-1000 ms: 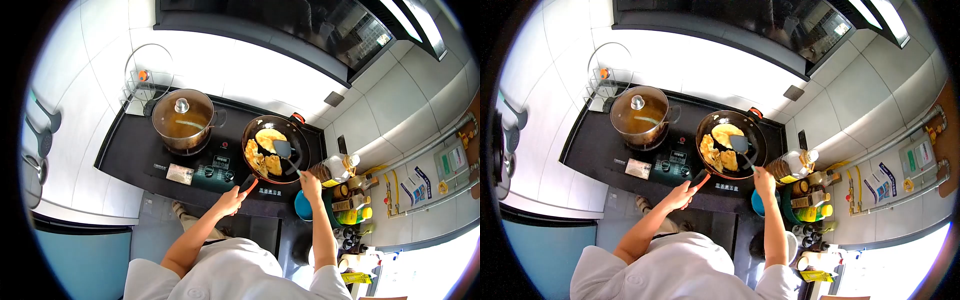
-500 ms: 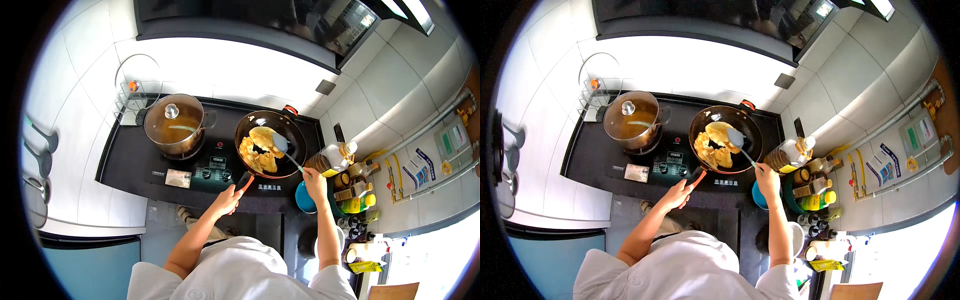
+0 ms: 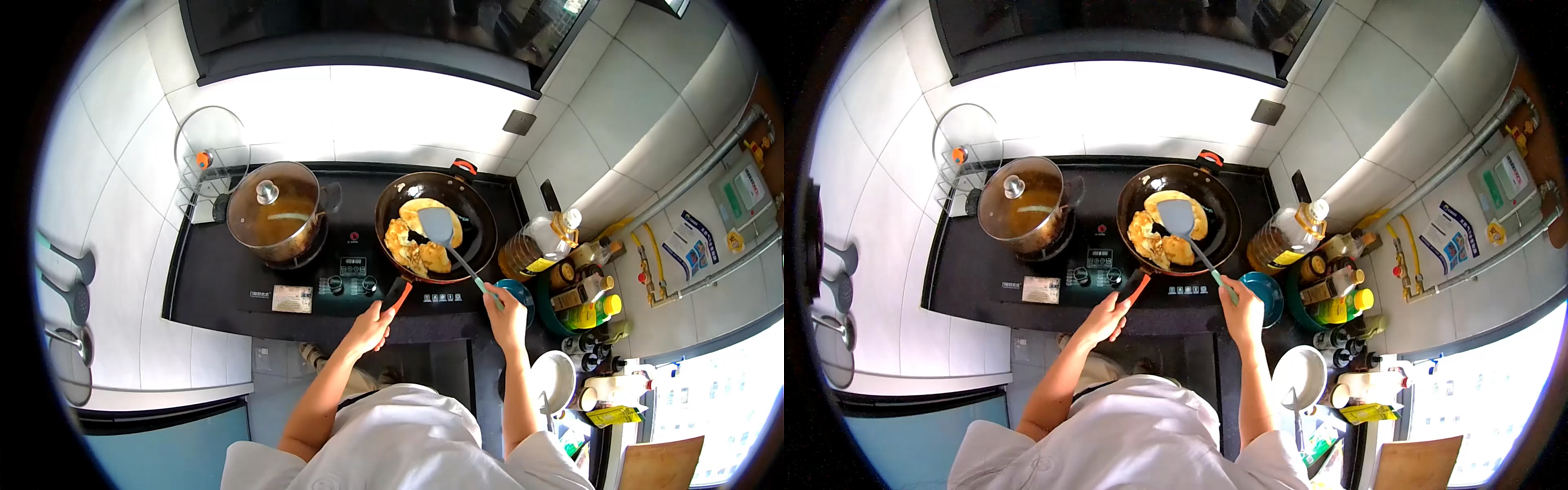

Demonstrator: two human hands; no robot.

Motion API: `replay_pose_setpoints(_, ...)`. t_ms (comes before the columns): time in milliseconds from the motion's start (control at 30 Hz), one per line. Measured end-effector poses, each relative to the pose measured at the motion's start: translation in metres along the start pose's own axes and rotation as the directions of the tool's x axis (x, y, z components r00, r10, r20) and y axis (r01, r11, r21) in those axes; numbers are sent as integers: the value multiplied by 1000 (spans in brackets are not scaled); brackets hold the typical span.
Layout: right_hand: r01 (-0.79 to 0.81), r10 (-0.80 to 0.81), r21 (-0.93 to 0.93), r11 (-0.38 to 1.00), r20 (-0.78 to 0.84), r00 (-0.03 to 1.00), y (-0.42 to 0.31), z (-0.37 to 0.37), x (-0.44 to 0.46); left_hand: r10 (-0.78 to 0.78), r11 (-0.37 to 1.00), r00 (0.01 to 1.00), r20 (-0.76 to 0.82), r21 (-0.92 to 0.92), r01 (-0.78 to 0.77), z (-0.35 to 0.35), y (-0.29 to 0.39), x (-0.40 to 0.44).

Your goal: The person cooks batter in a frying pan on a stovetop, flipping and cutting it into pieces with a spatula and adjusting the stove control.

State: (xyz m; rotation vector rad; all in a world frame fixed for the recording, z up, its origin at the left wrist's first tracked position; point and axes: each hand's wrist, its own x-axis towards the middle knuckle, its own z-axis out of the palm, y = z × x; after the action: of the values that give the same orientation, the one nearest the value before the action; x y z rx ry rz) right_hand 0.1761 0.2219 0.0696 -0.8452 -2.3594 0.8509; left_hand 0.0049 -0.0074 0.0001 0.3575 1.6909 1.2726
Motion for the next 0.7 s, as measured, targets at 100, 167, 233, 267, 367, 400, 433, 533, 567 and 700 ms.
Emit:
replay_pose_setpoints(100, 101, -105, -127, 987, -28, 994, -4, -9, -3, -8, 1000, 1000, 1, -1, 8, 1, -2, 0)
replay_pose_setpoints(167, 150, -163, -211, 966, -48, 985, -8, -16, -2, -14, 1000, 1000, -6, 4, 14, 2, 0, -1)
replay_pose_setpoints(233, 165, -181, -253, 953, -39, 983, -11, -21, -1, -17, 1000, 1000, -19, 7, 17, 2, 1, -2)
replay_pose_setpoints(267, 175, -191, -249, 952, -42, 981, -13, -24, -1, -8, 1000, 1000, -16, 8, 8, 2, 0, -1)
replay_pose_setpoints(367, 125, -124, -175, 977, 14, 992, -23, -34, -5, 7, 1000, 1000, -3, 5, -7, 1, -4, 1)
replay_pose_setpoints(400, 140, -140, -153, 978, 16, 990, -20, -35, -6, 7, 1000, 1000, 9, 3, -7, 0, -4, 2)
replay_pose_setpoints(433, 85, -79, -156, 984, 44, 996, -18, -36, -8, 7, 1000, 1000, 20, 1, -7, -1, -4, 2)
replay_pose_setpoints(533, 6, 11, -205, 979, 78, 997, -10, -38, -9, 3, 1000, 1000, 13, 2, -4, 0, -4, 3)
replay_pose_setpoints(567, 34, -20, -246, 969, 60, 998, -2, -38, -7, 10, 1000, 1000, -2, 5, -10, 1, -4, 2)
replay_pose_setpoints(700, 142, -156, -298, 944, -21, 988, 2, -35, -2, 15, 1000, 999, -38, 10, -15, 3, 0, -2)
